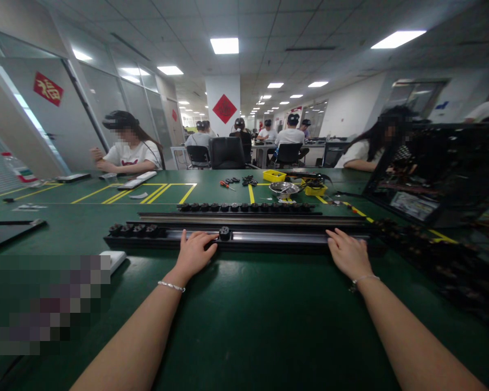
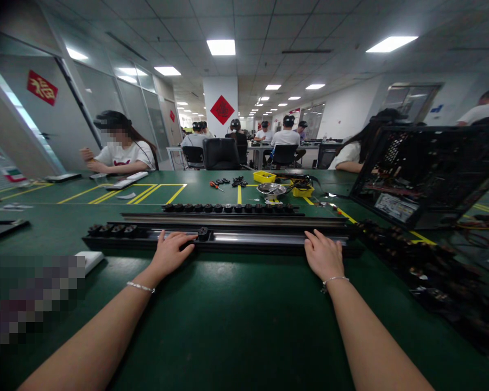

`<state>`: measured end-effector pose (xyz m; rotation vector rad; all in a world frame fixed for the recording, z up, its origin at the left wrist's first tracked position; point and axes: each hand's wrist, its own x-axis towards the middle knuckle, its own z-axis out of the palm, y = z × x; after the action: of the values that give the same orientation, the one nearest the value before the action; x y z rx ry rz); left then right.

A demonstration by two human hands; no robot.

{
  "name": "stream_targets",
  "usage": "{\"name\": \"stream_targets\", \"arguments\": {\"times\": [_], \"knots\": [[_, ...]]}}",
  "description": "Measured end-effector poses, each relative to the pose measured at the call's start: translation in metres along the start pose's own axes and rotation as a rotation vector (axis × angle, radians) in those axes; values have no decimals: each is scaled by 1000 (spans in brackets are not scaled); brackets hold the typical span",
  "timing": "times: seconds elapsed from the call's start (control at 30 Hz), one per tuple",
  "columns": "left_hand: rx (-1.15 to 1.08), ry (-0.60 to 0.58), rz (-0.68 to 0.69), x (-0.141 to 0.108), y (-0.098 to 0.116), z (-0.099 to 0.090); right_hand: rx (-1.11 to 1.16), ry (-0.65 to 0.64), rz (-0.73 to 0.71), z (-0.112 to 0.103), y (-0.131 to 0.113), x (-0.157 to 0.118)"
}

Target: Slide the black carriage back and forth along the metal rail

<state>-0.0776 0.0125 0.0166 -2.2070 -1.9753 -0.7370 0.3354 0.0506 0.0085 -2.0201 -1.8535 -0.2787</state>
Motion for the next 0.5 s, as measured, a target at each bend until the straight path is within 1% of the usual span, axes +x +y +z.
{"name": "stream_targets", "arguments": {"times": [0.3,0.5], "knots": [[2,-48,9,0,1,-2,-6,-2,0,-1,-1,0],[0,-58,30,0,1,-1,-14,-8,6,-2,-1,0]]}}
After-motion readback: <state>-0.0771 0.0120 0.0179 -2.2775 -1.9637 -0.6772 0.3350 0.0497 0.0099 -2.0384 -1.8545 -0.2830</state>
